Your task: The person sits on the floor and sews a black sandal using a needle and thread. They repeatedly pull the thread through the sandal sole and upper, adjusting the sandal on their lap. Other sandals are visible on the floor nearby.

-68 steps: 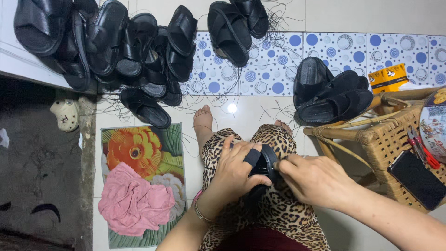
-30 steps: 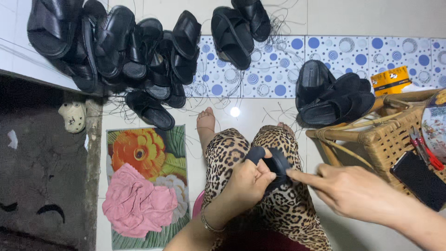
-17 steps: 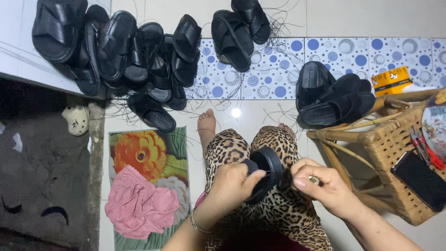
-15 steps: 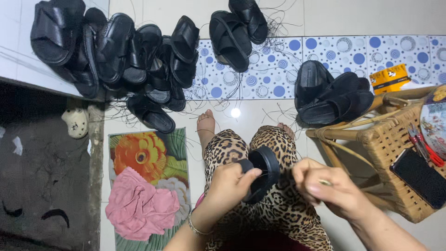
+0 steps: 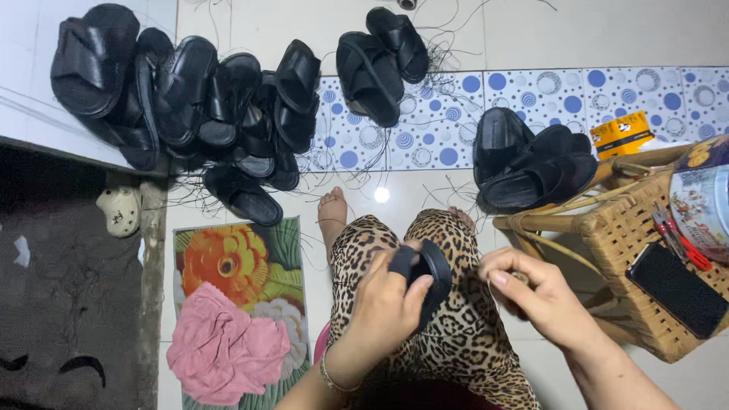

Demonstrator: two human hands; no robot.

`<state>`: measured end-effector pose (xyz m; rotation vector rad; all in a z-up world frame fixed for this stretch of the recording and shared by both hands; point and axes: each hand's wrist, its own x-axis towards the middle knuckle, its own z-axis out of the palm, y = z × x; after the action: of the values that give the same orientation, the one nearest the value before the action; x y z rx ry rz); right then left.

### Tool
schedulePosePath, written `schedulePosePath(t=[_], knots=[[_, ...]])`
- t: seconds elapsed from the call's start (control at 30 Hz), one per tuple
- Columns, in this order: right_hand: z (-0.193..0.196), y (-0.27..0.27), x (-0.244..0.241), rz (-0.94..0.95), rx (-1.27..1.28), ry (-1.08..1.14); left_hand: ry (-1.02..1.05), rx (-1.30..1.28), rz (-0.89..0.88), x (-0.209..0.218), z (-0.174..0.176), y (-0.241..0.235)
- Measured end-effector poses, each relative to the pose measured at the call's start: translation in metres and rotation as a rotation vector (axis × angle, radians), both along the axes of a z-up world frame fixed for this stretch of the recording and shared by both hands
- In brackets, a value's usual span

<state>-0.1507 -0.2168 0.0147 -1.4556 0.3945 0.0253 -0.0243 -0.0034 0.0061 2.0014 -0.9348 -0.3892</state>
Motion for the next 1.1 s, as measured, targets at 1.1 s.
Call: schedulePosePath(t=[1.1], knots=[[-0.021, 0.057, 0.023, 0.189, -0.648, -0.344, 1.106, -0.494, 0.126, -0.015, -0.005, 0.021]])
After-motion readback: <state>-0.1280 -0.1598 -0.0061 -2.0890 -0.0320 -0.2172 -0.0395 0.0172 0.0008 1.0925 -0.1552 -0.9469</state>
